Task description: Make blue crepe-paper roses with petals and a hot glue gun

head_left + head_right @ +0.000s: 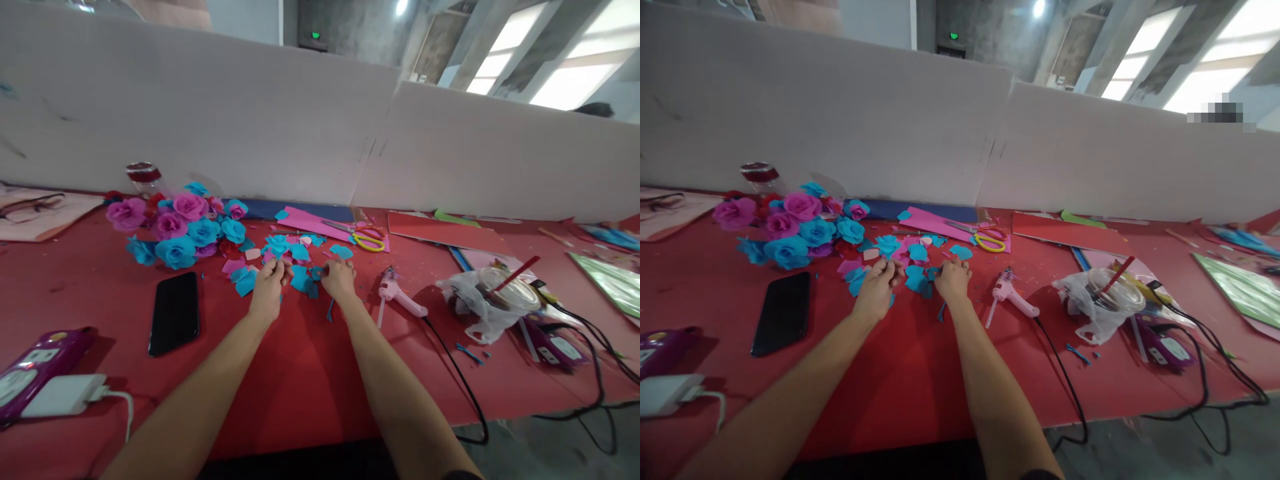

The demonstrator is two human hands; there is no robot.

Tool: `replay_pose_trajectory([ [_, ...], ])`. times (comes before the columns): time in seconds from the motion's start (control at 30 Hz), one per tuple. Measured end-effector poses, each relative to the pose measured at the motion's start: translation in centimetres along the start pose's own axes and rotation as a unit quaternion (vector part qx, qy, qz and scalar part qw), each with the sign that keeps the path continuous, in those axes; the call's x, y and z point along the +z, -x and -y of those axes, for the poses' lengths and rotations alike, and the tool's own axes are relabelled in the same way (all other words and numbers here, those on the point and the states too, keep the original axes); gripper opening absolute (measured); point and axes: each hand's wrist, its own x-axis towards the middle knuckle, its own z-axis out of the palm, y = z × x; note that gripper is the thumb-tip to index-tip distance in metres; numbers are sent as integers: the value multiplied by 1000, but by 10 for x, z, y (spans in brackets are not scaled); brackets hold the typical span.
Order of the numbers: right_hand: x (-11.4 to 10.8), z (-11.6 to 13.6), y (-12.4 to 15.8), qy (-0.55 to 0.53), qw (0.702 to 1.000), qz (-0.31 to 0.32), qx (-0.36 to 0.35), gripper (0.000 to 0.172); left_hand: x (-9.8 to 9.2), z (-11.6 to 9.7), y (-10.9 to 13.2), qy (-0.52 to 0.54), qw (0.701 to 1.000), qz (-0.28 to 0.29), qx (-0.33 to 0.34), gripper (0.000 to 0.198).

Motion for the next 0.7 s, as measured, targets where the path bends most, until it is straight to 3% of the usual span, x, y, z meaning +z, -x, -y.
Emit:
replay_pose_trajectory([
  [0.07,3,0,0,-61,998,9,-6,10,0,-1,0,-13,1000,2,8,22],
  [0.2,5,7,6,-193,980,40,-29,14,2,-6,2,-61,998,-17,3,17],
  [0.33,8,15,12,-435,894,97,-42,25,4,-9,5,-77,995,14,-63,30],
  [0.4,10,17,13,-484,869,99,-37,26,3,-9,5,-82,993,18,-78,27],
  [0.6,13,13,8,-465,881,84,-30,29,0,-9,-1,-62,991,-28,-114,25],
  [0.7,13,7,5,-443,895,40,-33,21,-1,-7,-4,-63,988,-61,-124,24],
])
